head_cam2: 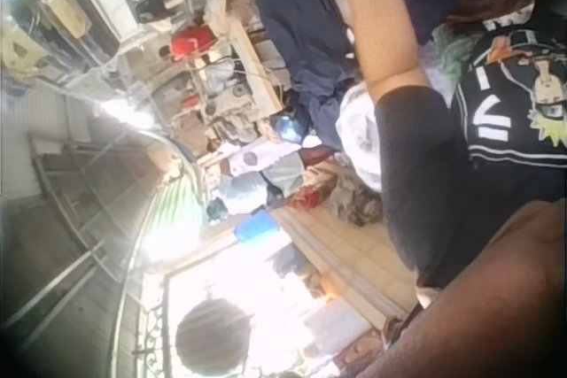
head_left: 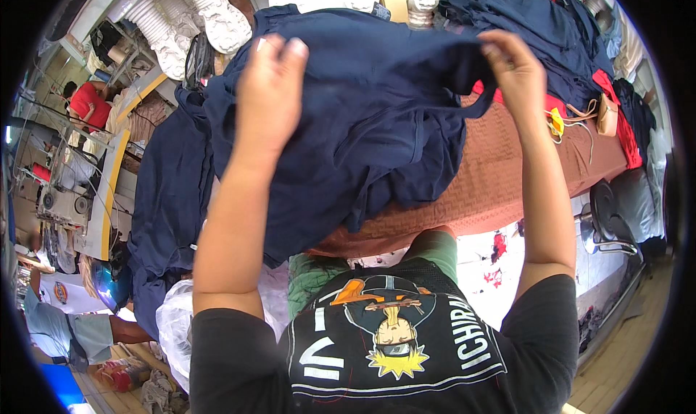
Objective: The person trims excess threads from the collar and label area of dark blue garments using a pair of snips.
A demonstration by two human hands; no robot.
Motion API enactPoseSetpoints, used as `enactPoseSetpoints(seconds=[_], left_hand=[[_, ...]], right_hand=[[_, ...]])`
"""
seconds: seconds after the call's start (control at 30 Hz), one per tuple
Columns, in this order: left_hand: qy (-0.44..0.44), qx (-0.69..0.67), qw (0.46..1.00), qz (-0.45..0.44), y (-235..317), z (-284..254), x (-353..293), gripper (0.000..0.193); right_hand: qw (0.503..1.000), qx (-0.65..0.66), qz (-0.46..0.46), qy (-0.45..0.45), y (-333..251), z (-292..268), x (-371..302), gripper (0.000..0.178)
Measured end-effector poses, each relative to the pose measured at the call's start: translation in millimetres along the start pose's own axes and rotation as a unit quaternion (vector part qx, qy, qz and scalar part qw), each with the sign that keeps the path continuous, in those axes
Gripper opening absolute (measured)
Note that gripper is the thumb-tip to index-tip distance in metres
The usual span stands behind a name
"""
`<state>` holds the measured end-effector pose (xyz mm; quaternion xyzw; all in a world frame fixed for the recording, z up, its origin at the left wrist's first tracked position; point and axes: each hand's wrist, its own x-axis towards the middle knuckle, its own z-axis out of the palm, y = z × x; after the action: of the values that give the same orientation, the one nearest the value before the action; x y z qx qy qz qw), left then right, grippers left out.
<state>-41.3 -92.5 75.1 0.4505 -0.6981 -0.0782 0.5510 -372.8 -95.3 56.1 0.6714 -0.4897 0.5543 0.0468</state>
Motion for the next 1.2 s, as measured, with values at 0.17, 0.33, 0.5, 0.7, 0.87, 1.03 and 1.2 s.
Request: enactPoseSetpoints(seconds=[0.17,0.33,0.5,0.7,0.87,1.03,1.2], left_hand=[[-0.068,-0.144,0.966,-0.205,-38.0,12.2,-41.3,0.029],[0.004,-0.138,0.990,-0.038,-17.4,-2.0,-35.5,0.015],[-0.129,-0.048,0.983,0.124,12.3,24.9,-53.7,0.025],[-0.216,0.017,0.975,0.055,0.2,44.7,-54.5,0.053],[-0.246,0.001,0.969,0.014,-11.2,45.8,-53.3,0.049],[-0.249,-0.043,0.967,-0.031,-12.9,44.2,-44.8,0.026],[-0.294,0.036,0.955,-0.017,-1.6,41.7,-40.2,0.015]], right_hand=[[0.990,-0.028,0.100,-0.098,41.3,-6.0,-32.9,0.017],[0.980,0.113,0.155,-0.057,-4.6,4.7,-54.1,0.013],[0.980,0.118,0.077,-0.142,-58.5,44.4,-74.5,0.022],[0.989,0.077,0.030,-0.125,-63.5,84.6,-88.3,0.019],[0.971,0.191,0.078,-0.121,-61.6,79.9,-86.7,0.011],[0.974,0.166,0.062,-0.142,-65.9,76.2,-85.6,0.014],[0.978,0.145,0.022,-0.146,-64.1,75.7,-88.8,0.017]])
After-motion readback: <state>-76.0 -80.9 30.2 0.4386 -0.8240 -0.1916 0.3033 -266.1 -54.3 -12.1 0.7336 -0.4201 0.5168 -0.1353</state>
